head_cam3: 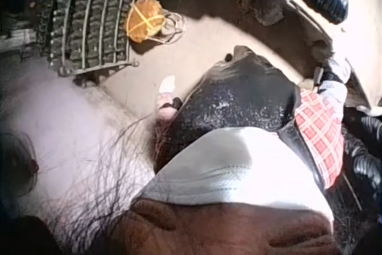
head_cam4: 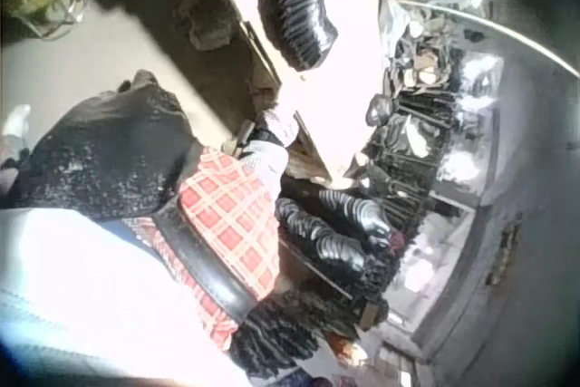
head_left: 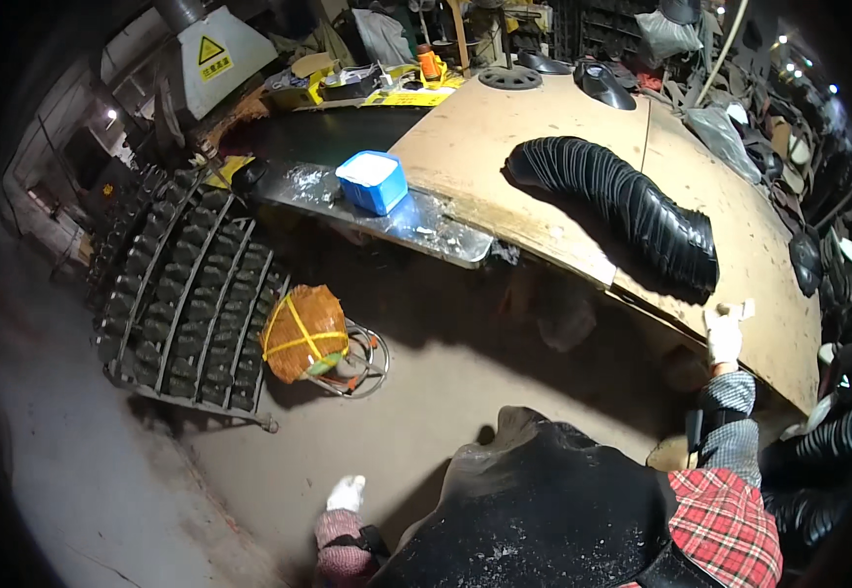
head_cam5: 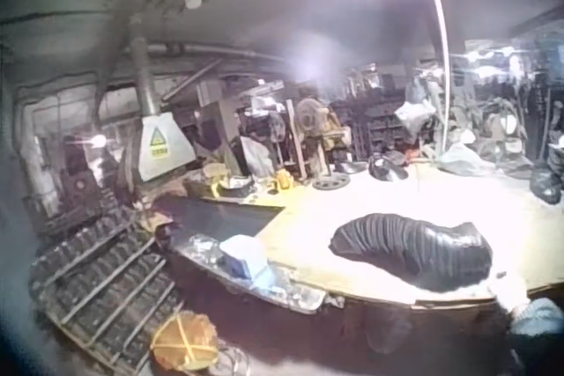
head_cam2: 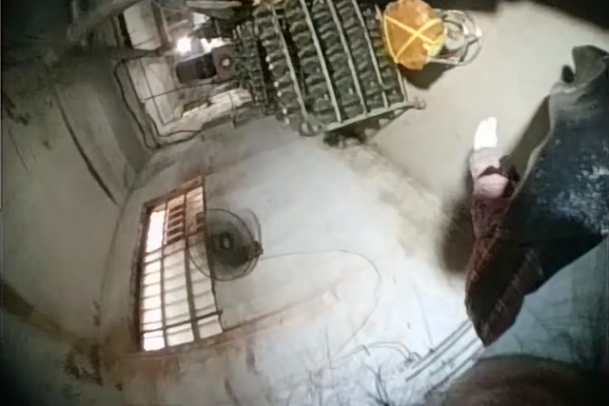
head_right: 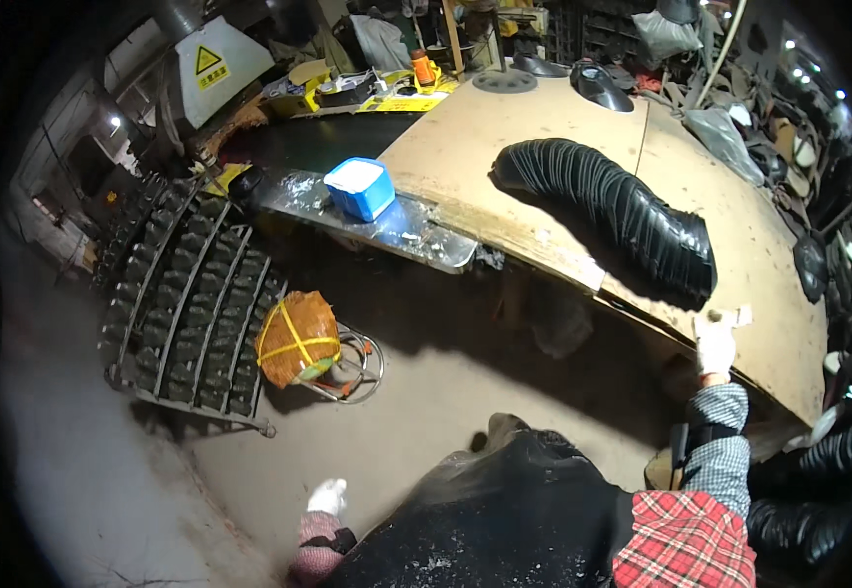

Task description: Applying glue to shoe components with a brush.

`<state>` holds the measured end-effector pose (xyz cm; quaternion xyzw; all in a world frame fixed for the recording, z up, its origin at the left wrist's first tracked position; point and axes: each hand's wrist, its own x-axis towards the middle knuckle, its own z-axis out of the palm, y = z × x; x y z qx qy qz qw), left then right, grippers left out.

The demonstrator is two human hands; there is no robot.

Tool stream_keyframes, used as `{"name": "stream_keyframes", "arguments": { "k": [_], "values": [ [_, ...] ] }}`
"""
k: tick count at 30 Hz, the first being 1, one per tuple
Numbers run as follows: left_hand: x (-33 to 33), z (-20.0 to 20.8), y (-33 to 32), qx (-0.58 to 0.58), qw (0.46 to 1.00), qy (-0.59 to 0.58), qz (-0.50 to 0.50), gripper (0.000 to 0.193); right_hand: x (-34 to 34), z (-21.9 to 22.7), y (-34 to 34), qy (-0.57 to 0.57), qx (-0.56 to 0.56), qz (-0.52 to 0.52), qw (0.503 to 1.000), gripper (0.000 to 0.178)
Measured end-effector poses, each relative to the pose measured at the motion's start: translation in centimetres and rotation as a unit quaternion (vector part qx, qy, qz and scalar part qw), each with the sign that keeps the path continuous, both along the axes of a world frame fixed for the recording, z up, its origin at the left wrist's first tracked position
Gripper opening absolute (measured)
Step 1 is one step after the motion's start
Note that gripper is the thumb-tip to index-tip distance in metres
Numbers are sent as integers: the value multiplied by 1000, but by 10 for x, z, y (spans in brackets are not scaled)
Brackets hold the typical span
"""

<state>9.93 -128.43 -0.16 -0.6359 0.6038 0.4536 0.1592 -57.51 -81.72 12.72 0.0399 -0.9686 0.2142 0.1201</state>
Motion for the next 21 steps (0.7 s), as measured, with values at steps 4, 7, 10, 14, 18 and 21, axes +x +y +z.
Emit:
{"name": "stream_keyframes", "arguments": {
  "k": [4, 7, 10, 14, 18, 21],
  "values": [
    [-48, -1, -96, -152, 976, 142, 58, 52, -117, -37, 6, 103, 117, -78, 985, 53],
    [-75, 2, -123, -130, 972, 150, 124, 49, -173, -22, -24, 28, 43, -163, 985, 50],
    [-127, 5, -119, -67, 990, 55, 110, 43, -235, -55, 7, 28, -87, -155, 984, 62],
    [-135, -20, -65, -34, 991, -60, -115, 36, -275, -98, -68, -6, -157, -55, 986, 58],
    [-173, -28, -60, 4, 999, -34, -29, 29, -311, -113, -45, 57, -37, 50, 996, 45],
    [-190, 1, -134, -42, 998, -44, -23, 25, -312, -110, -41, -75, -204, -43, 975, 46]
  ]
}}
